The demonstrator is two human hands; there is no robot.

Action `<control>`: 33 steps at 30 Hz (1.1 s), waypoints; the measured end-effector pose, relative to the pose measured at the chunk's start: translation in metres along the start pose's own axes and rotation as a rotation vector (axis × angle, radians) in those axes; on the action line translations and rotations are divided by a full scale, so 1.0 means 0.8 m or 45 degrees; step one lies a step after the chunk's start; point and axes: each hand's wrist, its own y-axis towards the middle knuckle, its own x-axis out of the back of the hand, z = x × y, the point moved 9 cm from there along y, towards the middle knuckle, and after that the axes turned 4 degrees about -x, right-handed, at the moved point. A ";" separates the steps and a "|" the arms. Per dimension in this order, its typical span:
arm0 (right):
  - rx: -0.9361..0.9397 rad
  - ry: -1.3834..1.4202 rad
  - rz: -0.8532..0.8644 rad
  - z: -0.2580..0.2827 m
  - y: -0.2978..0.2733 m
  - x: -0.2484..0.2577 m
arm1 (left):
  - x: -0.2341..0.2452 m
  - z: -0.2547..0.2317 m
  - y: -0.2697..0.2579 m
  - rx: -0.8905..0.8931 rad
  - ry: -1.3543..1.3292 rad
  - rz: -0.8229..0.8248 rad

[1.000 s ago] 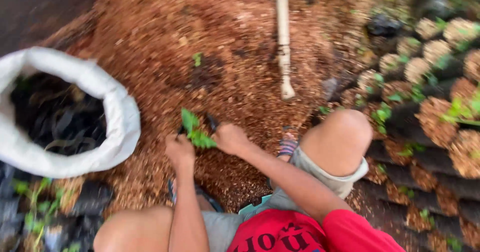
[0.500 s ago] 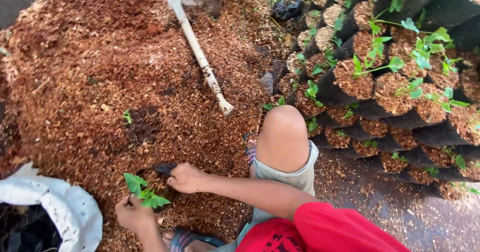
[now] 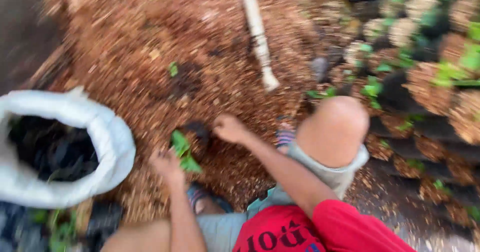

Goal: Transplanting small seedlings into black polybags filled with soil and mulch.

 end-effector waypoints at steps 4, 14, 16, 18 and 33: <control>-0.016 -0.475 -0.047 -0.026 0.006 -0.005 | -0.006 -0.054 -0.028 0.437 -0.071 0.091; -0.240 -0.898 0.083 -0.051 0.002 -0.023 | -0.027 -0.206 -0.016 0.483 0.272 0.387; -0.273 -1.027 0.168 -0.030 -0.015 -0.030 | -0.029 -0.237 -0.013 0.444 0.360 0.450; -0.303 -1.160 0.255 -0.035 -0.020 -0.041 | -0.035 -0.251 -0.014 0.408 0.446 0.507; -0.403 -0.040 -0.101 -0.050 0.017 0.023 | -0.046 -0.227 -0.020 0.827 -0.416 -0.060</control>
